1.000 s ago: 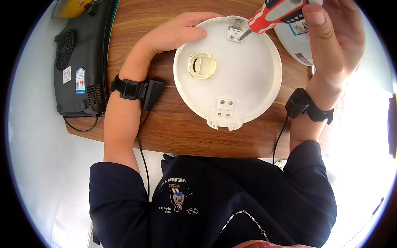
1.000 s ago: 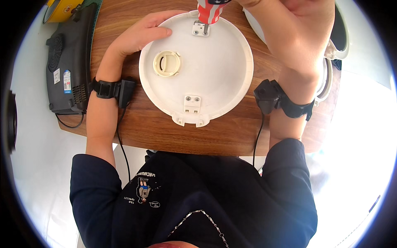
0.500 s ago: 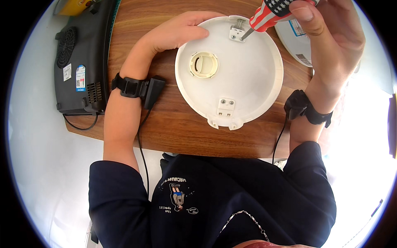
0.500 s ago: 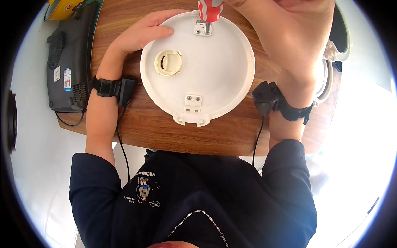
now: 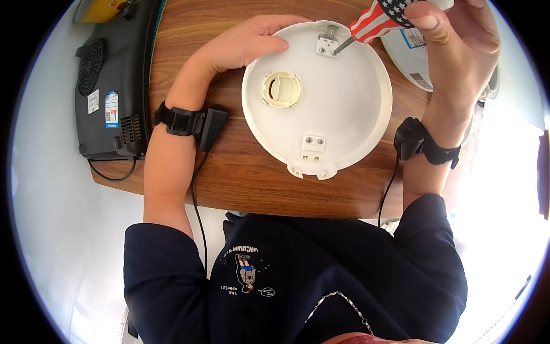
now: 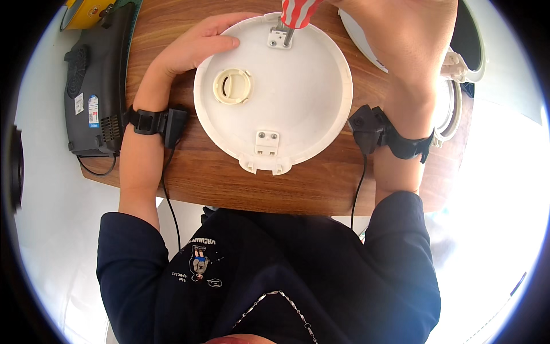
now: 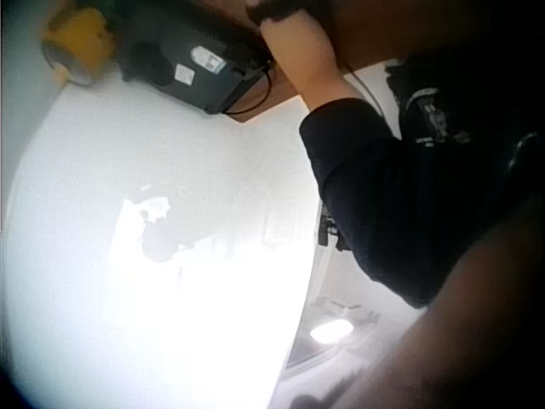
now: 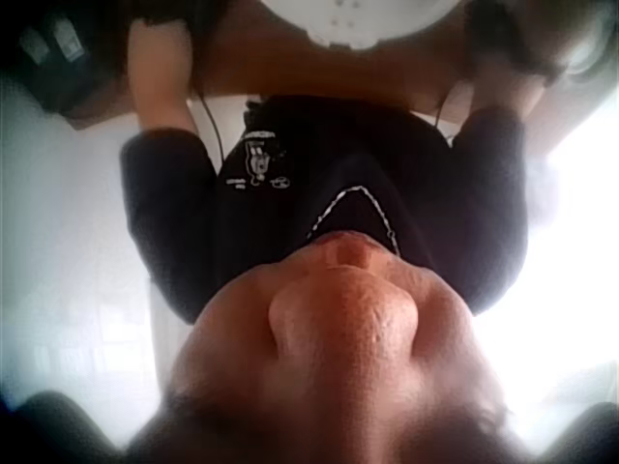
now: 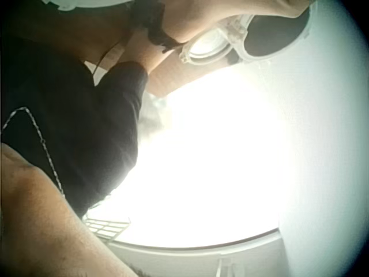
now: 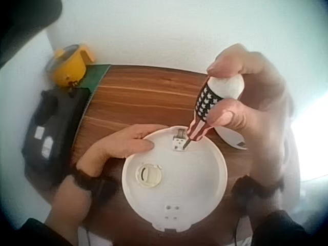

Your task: The person uses a screwdriver to remove screws from the lid of a white rice cooker, then lifts off the lid and a white plastic ring. The person continues to unscrew components from the removed lid and places them on the table.

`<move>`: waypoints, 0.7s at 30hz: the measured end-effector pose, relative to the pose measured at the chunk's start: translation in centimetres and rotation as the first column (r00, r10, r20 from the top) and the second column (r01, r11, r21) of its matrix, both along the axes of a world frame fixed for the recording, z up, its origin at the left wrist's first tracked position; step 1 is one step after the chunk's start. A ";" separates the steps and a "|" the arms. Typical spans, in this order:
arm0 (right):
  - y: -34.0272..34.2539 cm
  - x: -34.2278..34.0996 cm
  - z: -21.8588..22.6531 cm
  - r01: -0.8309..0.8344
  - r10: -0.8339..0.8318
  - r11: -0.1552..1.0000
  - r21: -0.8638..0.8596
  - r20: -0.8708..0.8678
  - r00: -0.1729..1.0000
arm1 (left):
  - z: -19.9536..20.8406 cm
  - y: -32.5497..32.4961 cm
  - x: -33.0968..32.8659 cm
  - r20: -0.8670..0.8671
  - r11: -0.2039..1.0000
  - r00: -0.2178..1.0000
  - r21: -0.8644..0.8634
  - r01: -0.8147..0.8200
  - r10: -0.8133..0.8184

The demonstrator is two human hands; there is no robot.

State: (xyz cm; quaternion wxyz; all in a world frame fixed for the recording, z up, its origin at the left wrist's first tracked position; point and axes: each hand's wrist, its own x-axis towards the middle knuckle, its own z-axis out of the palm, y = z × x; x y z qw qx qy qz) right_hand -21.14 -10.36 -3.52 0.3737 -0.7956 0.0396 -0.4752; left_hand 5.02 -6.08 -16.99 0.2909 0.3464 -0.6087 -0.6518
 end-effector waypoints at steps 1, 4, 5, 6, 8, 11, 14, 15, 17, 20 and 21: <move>0.1 -0.2 -0.1 -0.007 0.007 0.998 0.056 -0.003 1.000 | -0.1 -0.1 0.0 -0.002 1.000 1.000 -0.002 0.000 0.000; 1.3 0.8 -0.8 0.102 -0.111 0.966 0.238 0.024 0.994 | 0.0 -0.2 -0.1 0.027 1.000 1.000 -0.019 -0.001 0.001; 2.2 1.3 0.3 0.144 -0.145 0.963 0.227 -0.013 0.989 | 0.1 -0.1 -0.1 0.027 1.000 1.000 -0.019 -0.003 0.003; 2.4 1.6 0.5 0.167 -0.164 0.961 0.219 -0.032 0.986 | 0.2 0.0 0.0 0.027 1.000 1.000 -0.019 -0.005 0.005; 2.9 2.0 0.8 0.201 -0.194 0.958 0.205 -0.055 0.979 | 0.4 0.0 -0.1 0.027 1.000 1.000 -0.019 -0.003 0.003; 2.9 2.0 0.8 0.304 -0.289 0.937 0.172 -0.106 0.951 | 0.5 0.1 -0.1 0.032 1.000 0.999 -0.013 -0.007 0.007; 3.2 3.3 0.2 0.416 -0.420 0.902 0.117 0.014 0.907 | 0.1 0.0 0.0 0.030 1.000 0.999 -0.012 -0.009 0.010; 2.8 3.1 0.1 0.384 -0.388 0.919 0.086 0.036 0.921 | 0.0 -0.1 0.1 0.027 1.000 1.000 -0.016 -0.007 0.008; 1.6 1.5 0.1 0.240 -0.240 0.971 0.011 0.022 0.970 | -0.1 0.0 0.2 0.027 1.000 1.000 -0.021 -0.008 0.009; 1.3 1.2 -1.1 0.158 -0.166 0.980 0.123 0.058 0.984 | 0.2 -0.1 0.1 0.041 1.000 0.999 -0.025 -0.001 0.002; 1.5 1.4 -1.1 0.170 -0.179 0.976 0.135 0.059 0.982 | 0.2 -0.1 0.0 0.050 1.000 0.999 -0.025 0.004 -0.003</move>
